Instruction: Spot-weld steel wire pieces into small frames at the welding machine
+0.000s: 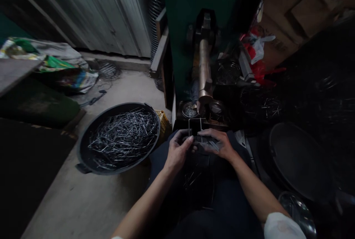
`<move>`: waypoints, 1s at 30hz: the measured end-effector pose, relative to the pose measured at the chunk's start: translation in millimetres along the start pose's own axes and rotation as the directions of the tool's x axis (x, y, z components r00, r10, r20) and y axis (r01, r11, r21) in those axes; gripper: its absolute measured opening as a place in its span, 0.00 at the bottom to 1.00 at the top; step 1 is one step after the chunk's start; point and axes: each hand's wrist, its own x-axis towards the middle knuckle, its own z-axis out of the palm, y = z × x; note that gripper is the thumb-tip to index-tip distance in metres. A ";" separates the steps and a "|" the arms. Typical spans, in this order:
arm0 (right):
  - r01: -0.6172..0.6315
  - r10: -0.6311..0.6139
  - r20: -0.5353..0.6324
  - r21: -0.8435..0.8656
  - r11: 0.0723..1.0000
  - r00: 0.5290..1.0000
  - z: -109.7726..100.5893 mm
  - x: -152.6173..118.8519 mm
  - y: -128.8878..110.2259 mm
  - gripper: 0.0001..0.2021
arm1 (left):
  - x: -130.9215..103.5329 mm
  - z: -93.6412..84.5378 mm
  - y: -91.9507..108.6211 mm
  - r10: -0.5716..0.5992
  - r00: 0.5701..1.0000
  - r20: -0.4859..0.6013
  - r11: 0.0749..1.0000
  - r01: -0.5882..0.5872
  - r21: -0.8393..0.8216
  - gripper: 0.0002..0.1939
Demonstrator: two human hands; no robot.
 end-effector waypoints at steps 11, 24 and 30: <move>0.027 -0.027 0.014 0.008 1.000 1.000 -1.6 11.5 6.1 0.17 | 8.5 -0.2 9.1 0.005 1.000 0.015 0.999 -0.004 -0.037 0.22; -0.030 0.030 0.002 0.018 0.999 1.000 -0.1 15.6 6.5 0.16 | 18.0 -2.2 11.6 0.021 0.999 0.045 0.999 -0.019 -0.034 0.22; -0.121 0.107 -0.197 -0.064 0.991 0.975 -0.8 32.5 12.1 0.10 | 44.8 1.8 24.7 0.076 0.997 -0.017 0.995 -0.075 0.064 0.23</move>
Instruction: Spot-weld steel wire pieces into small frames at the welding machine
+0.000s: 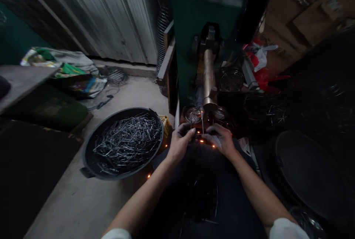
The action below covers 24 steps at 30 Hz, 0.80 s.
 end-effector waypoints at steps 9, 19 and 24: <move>-0.114 0.119 -0.027 0.133 0.985 0.993 -5.3 35.9 12.0 0.11 | 45.3 10.8 14.4 0.112 0.993 -0.035 0.992 -0.109 0.066 0.22; -0.128 0.135 -0.044 0.134 0.983 0.990 -4.2 38.3 16.1 0.09 | 55.1 10.7 9.4 0.142 0.989 -0.033 0.989 -0.140 0.040 0.20; -0.190 0.193 -0.002 0.153 0.970 0.981 -13.7 32.1 10.3 0.12 | 56.0 12.1 11.2 0.128 0.992 0.005 0.991 -0.129 0.042 0.20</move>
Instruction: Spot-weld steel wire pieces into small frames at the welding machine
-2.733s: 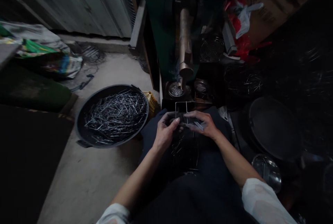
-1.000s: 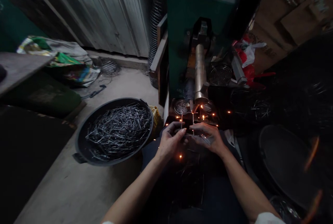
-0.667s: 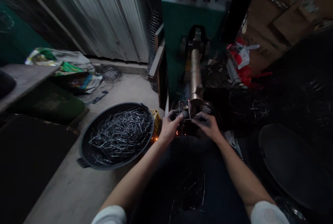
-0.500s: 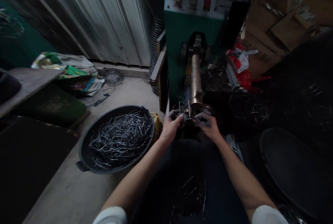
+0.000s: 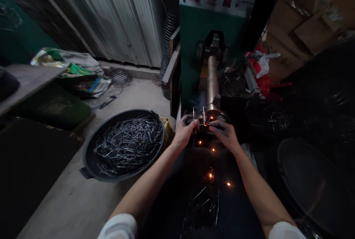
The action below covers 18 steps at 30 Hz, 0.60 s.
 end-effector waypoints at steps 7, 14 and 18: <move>-0.253 0.248 0.082 0.068 0.965 0.965 -29.7 -75.9 6.2 0.15 | -35.5 -7.9 2.1 0.061 0.991 -0.123 0.998 -0.061 0.001 0.20; -0.451 0.434 -0.133 -0.145 0.881 0.891 -41.2 -137.5 37.3 0.20 | -73.7 -105.8 -2.2 0.032 0.883 -0.469 0.998 -0.050 -0.025 0.29; -0.390 0.368 -0.155 -0.150 0.908 0.917 -33.5 -142.3 35.4 0.20 | -92.3 -148.5 -2.0 0.044 0.835 -0.548 0.998 -0.016 0.056 0.26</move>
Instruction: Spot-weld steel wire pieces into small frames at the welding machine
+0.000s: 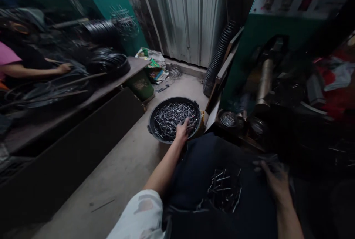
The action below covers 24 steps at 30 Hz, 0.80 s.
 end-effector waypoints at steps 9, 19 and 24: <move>0.041 -0.033 -0.111 0.076 0.996 0.993 11.9 5.3 -4.9 0.21 | -117.6 -6.5 -16.9 0.140 0.829 0.541 0.789 -0.423 0.445 0.07; 0.044 -0.040 -0.020 0.329 0.943 0.999 -0.3 0.0 1.4 0.18 | -139.9 3.7 -25.8 0.062 0.714 0.698 0.520 -0.620 0.588 0.09; 0.061 -0.031 -0.070 0.479 0.876 0.997 -5.1 3.7 9.9 0.19 | -159.8 54.2 -34.4 -0.140 0.550 0.824 0.222 -0.793 0.567 0.08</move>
